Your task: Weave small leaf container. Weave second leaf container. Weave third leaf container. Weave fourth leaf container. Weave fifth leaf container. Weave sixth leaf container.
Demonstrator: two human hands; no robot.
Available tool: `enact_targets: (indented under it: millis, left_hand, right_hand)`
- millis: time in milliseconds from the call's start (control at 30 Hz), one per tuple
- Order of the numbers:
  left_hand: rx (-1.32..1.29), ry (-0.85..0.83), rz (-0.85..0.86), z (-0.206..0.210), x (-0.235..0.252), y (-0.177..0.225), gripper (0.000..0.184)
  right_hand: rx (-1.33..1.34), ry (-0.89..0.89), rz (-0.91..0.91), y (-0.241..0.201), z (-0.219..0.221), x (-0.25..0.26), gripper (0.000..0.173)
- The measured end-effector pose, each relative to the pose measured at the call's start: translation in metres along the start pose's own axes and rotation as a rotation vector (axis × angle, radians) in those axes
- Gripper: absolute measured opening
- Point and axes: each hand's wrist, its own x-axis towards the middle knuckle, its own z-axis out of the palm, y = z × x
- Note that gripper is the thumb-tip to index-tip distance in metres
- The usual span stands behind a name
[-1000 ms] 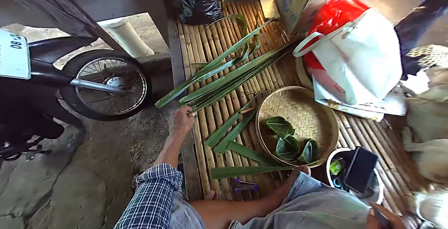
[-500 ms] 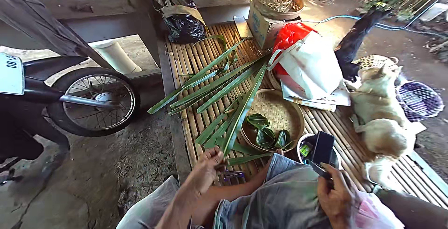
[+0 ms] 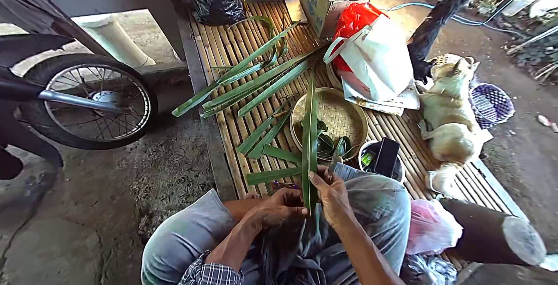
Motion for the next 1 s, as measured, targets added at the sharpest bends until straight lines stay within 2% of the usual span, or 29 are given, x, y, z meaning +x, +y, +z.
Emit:
enact_targets:
  millis: [100,200,300,333,433,467,500,600,667,833,900,1000]
  left_hand:
    - [0.153,0.038,0.019,-0.005,0.005,-0.001,0.018]
    - [0.129,0.288,0.068,-0.013,0.0,0.009,0.025]
    - [-0.157,0.446,0.076,-0.014,-0.01,0.034,0.034]
    - [-0.25,0.428,0.104,-0.015,-0.014,0.039,0.041]
    - [-0.397,0.323,0.239,-0.016,-0.021,0.041,0.076]
    - [-0.42,0.339,0.28,-0.015,-0.021,0.041,0.081]
    - [-0.419,0.366,0.319,-0.015,-0.02,0.04,0.075]
    - [-0.445,0.479,0.41,-0.015,-0.018,0.037,0.026]
    - [-0.486,0.517,0.465,-0.016,-0.018,0.038,0.011]
    - [-0.407,0.409,0.569,-0.02,-0.026,0.042,0.013]
    - [-0.389,0.386,0.584,-0.019,-0.029,0.042,0.011]
    - [-0.353,0.341,0.633,-0.014,-0.038,0.043,0.011]
  right_hand:
    - [-0.573,-0.039,-0.44,-0.003,-0.003,-0.001,0.019]
    - [-1.015,-0.043,-0.818,-0.006,-0.009,0.001,0.017]
    - [-1.185,-0.026,-0.936,-0.009,-0.014,0.004,0.021]
    - [-1.205,-0.006,-0.959,-0.008,-0.016,0.007,0.024]
    - [-1.226,0.036,-1.018,-0.008,-0.021,0.012,0.025]
    - [-1.223,0.035,-1.034,-0.008,-0.023,0.014,0.025]
    - [-1.214,0.031,-1.047,-0.007,-0.025,0.015,0.025]
    - [-1.127,0.048,-1.027,-0.004,-0.028,0.017,0.029]
    - [-0.988,0.112,-0.956,-0.007,-0.027,0.014,0.036]
    - [-0.303,0.373,-0.502,-0.029,-0.02,0.003,0.049]
    - [-0.151,0.37,-0.409,-0.037,-0.022,0.001,0.05]
    - [0.1,0.234,-0.213,-0.045,-0.02,-0.002,0.027]
